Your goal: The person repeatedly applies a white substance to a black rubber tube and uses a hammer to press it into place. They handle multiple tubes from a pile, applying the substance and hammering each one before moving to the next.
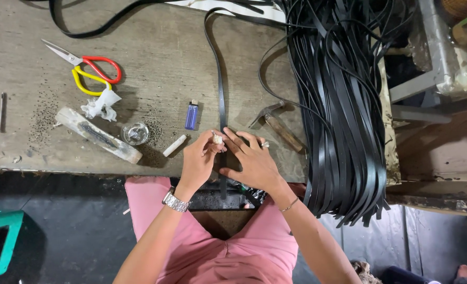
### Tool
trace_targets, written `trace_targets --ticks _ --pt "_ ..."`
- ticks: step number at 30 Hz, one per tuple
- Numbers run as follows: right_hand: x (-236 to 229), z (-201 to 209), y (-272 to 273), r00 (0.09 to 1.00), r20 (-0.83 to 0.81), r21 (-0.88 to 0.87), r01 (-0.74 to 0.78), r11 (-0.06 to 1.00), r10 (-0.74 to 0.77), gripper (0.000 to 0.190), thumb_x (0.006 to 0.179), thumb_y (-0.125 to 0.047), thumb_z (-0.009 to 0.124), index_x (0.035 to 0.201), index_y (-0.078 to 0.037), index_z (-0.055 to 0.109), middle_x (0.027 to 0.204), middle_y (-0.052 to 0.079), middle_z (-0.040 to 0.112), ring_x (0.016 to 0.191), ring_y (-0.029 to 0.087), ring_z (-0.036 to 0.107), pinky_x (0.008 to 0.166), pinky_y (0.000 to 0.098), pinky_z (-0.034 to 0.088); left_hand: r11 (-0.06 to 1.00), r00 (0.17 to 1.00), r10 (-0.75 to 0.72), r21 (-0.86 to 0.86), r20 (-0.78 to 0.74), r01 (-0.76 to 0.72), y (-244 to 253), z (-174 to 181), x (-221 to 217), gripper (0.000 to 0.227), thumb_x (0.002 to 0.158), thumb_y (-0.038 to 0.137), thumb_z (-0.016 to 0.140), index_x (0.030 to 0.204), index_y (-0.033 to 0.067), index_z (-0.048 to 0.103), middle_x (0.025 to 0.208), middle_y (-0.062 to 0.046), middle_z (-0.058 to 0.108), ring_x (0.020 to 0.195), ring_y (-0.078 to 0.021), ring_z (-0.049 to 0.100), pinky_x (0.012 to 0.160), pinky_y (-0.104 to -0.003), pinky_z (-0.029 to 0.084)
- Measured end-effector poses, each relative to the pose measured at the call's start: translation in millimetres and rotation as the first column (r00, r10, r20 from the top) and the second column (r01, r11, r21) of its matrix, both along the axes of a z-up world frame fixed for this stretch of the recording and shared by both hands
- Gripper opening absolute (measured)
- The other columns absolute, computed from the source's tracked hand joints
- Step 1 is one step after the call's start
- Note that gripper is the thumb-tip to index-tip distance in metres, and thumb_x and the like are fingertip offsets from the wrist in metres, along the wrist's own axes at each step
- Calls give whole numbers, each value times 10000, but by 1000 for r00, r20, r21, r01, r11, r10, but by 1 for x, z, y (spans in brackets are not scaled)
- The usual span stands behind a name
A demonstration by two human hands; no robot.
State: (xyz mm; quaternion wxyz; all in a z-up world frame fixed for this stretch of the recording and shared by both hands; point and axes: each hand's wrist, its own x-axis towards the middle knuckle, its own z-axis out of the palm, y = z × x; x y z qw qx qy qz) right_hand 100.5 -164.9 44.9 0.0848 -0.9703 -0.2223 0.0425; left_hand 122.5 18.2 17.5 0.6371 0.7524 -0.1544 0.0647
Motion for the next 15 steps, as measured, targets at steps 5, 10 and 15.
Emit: trace_targets --ticks 5,10,15 --pt "0 8 2 999 -46 0 11 1000 -11 846 924 -743 474 1563 -203 352 1679 -88 266 1480 218 300 1024 500 380 1000 1000 -22 10 22 22 2 3 0 146 1007 7 607 1123 65 675 820 -125 767 764 -254 760 789 -370 610" --pt "0 8 1 1000 -25 -22 -5 1000 4 808 923 -735 480 1517 -193 404 1669 -75 291 1467 229 317 1031 501 362 999 996 -31 33 81 28 0 -7 0 127 983 8 654 1096 52 689 837 -150 769 782 -264 768 767 -373 611" --pt "0 1 1 998 -58 -29 27 999 -29 847 900 -769 458 1541 -219 394 1676 -115 265 1489 203 287 1044 491 366 996 986 -47 84 162 33 1 -7 -3 150 952 17 713 1097 48 732 834 -156 772 807 -267 777 723 -354 609"
